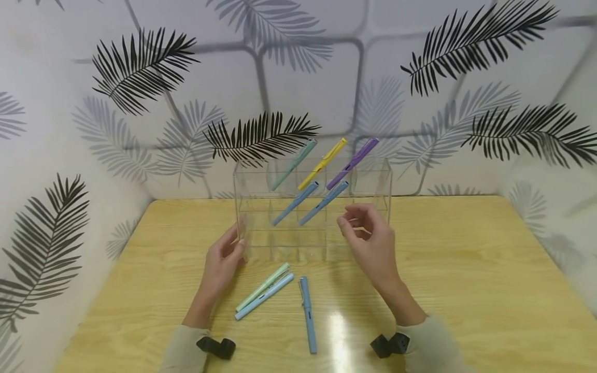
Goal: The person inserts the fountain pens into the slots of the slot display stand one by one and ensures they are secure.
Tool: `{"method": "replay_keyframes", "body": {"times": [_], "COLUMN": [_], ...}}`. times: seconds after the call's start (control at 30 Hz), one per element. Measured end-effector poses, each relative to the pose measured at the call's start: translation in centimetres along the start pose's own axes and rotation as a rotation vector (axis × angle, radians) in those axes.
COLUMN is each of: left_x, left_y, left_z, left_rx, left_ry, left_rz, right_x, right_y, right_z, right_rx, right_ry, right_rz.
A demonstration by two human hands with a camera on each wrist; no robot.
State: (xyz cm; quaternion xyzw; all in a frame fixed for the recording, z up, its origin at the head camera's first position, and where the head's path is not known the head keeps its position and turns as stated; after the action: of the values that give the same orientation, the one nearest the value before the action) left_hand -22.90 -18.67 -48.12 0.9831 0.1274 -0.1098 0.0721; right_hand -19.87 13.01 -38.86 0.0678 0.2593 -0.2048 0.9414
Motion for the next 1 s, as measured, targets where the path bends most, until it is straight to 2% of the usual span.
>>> {"method": "replay_keyframes", "body": {"times": [0.13,0.27,0.4,0.67,0.8,1.0], "left_x": [0.0,0.0,0.0,0.1,0.1,0.0], "left_y": [0.0,0.2,0.2,0.1,0.2,0.1], "left_z": [-0.1,0.0,0.0,0.2,0.2,0.1], "left_rx": [-0.005,-0.014,-0.012,-0.012,-0.027,-0.027], "left_ry": [0.001,0.002,0.007,0.006,0.001,-0.012], "left_rz": [0.005,0.003,-0.002,0.007,0.006,0.000], "right_x": [1.5,2.9,4.3,7.1,8.1,9.0], "right_y": [-0.1,-0.3,-0.5,-1.7,-2.2,-2.8], "right_z": [-2.4,-3.4,-3.9,-4.7,-4.9,-5.0], "right_rx": [0.022,0.100,0.132,0.174,0.186,0.241], "right_ry": [-0.071,-0.121,-0.148,-0.219,-0.233,-0.205], "right_rz": [0.092,0.150,0.184,0.317,0.384,0.493]}}
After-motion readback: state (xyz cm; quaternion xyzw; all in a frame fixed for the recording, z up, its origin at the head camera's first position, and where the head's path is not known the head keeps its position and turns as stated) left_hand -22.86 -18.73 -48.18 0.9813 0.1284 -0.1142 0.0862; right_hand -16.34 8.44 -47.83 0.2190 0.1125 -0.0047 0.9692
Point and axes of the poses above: each hand's wrist, its own x-axis away from the middle knuckle, its own y-axis out of the back of the hand, z = x × y, the point moved 3 cm from there along -x, towards the middle knuckle, and after that the axes turned 15 degrees about -z, right-handed, at the moved point
